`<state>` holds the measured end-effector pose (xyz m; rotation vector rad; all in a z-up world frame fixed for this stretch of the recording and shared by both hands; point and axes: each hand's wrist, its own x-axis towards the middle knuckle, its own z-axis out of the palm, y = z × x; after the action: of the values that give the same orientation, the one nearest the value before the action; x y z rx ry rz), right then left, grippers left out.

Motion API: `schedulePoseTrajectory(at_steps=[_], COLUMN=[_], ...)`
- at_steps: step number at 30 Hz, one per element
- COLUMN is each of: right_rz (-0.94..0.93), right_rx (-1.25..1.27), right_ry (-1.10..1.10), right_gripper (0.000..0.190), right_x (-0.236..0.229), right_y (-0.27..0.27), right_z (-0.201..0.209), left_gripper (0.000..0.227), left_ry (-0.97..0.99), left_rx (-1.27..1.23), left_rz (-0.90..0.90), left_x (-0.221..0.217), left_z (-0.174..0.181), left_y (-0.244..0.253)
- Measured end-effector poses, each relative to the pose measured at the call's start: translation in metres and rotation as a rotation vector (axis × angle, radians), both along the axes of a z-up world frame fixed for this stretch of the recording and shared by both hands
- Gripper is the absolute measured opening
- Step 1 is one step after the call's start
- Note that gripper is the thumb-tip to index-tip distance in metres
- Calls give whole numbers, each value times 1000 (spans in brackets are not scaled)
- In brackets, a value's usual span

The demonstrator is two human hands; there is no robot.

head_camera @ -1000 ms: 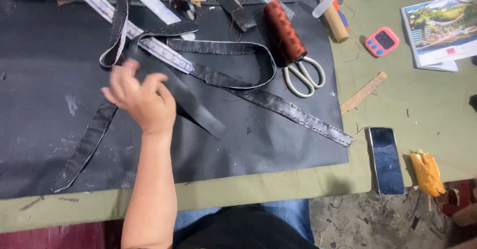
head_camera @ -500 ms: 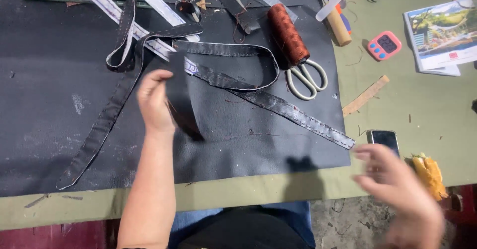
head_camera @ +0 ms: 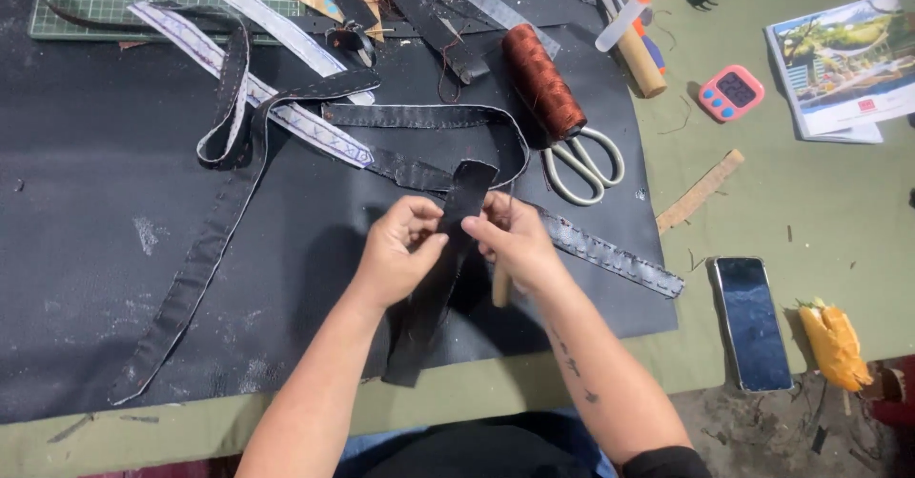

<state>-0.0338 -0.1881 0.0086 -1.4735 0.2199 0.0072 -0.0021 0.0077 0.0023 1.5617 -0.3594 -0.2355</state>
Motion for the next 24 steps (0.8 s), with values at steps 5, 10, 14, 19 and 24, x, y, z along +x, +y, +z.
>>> schedulePoseTrajectory(at_steps=[5, 10, 14, 19, 24], right_rz=[-220, -384, -482, -558, -602], right_rx=[58, 100, 130, 181, 211], right_ry=[-56, -187, -282, -336, -341], right_gripper=[7, 6, 9, 11, 11], right_x=[16, 17, 0, -29, -41], right_y=[-10, -56, -109, -123, -95], right_z=[-9, 16, 24, 47, 50], left_gripper=[71, 51, 42, 39, 31], left_ry=[198, 268, 331, 381, 267], left_rx=[126, 250, -17, -338, -149], left_rz=[-190, -291, -397, -592, -494], left_x=[-9, -11, -17, -46, -79], left_z=[29, 47, 48, 26, 8], left_y=[-10, -10, 1, 2, -10])
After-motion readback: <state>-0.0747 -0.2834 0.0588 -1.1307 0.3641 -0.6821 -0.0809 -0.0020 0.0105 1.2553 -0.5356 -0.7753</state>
